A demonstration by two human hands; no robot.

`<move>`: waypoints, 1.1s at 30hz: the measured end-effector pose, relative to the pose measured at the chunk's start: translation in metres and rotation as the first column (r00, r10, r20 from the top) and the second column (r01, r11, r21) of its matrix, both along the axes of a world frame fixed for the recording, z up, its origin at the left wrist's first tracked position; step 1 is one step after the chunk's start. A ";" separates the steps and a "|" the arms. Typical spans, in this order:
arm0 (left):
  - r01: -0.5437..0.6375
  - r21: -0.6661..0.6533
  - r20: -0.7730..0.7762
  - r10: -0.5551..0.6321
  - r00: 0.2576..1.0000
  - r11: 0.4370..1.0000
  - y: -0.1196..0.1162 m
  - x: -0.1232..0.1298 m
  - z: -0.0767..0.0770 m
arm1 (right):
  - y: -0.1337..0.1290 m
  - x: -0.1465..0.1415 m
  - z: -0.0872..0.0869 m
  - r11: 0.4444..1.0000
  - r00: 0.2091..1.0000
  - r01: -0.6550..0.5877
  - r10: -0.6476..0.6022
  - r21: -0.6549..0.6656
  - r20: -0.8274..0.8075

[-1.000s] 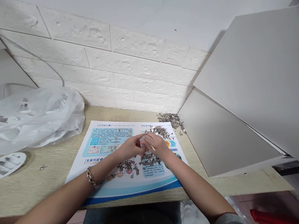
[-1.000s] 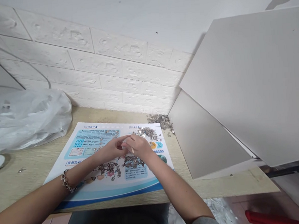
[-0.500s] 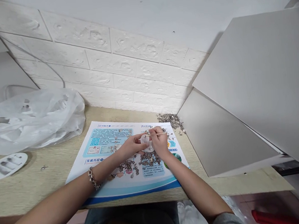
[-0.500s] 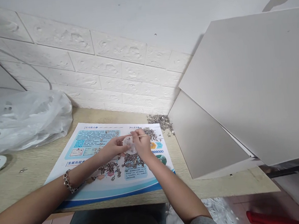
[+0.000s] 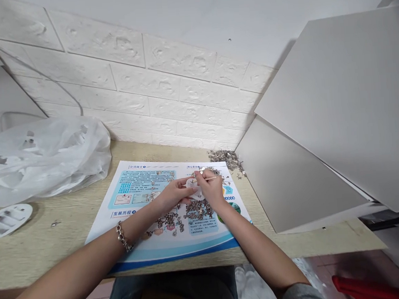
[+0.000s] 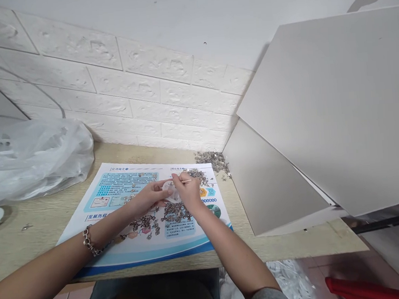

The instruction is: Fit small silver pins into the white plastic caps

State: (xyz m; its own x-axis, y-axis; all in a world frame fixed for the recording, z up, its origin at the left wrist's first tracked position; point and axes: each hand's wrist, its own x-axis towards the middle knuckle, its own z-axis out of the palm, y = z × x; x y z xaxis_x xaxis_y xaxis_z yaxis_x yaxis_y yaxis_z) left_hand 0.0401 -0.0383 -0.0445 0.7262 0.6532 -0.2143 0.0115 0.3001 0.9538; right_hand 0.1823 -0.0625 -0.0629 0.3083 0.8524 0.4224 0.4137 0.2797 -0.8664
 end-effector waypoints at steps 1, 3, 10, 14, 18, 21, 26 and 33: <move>0.003 0.014 -0.009 -0.003 1.000 1.000 -0.001 0.000 0.001 | 0.000 0.000 0.000 1.000 1.000 -0.006 0.006 0.002 0.007; 0.003 0.041 -0.024 -0.002 1.000 0.999 -0.001 0.000 0.002 | -0.001 -0.001 -0.001 1.000 1.000 -0.021 0.021 0.005 0.014; 0.041 0.117 -0.016 -0.039 0.999 0.992 0.002 -0.006 0.003 | 0.000 -0.002 0.002 0.998 0.992 -0.055 0.053 -0.016 -0.111; 0.060 -0.009 0.078 -0.059 0.995 0.998 0.004 -0.007 0.005 | 0.000 0.006 0.015 0.972 0.820 -0.181 0.064 -0.152 -0.569; 0.002 -0.081 0.114 0.007 0.993 0.997 0.005 -0.003 0.003 | -0.003 0.013 0.028 0.965 0.679 -0.261 0.197 0.019 -0.707; -0.090 -0.080 0.086 0.097 0.992 0.993 0.007 -0.002 0.000 | -0.003 0.017 0.027 0.971 0.700 -0.238 0.198 0.039 -0.686; -0.215 0.025 -0.042 0.216 0.975 0.976 0.008 -0.004 -0.002 | 0.003 0.020 0.014 0.914 0.816 -0.334 0.158 -0.230 -0.556; -0.080 0.315 -0.143 0.130 0.981 0.946 0.003 -0.009 0.005 | -0.003 0.013 0.017 0.876 0.788 -0.407 0.194 -0.259 -0.584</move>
State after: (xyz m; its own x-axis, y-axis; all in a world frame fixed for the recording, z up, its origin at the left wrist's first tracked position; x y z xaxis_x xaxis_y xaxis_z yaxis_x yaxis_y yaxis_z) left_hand 0.0314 -0.0355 -0.0397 0.6229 0.7760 -0.0989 0.1551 0.0014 0.9879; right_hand 0.1956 -0.0653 -0.0464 0.0904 0.9930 -0.0759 -0.1870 -0.0579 -0.9807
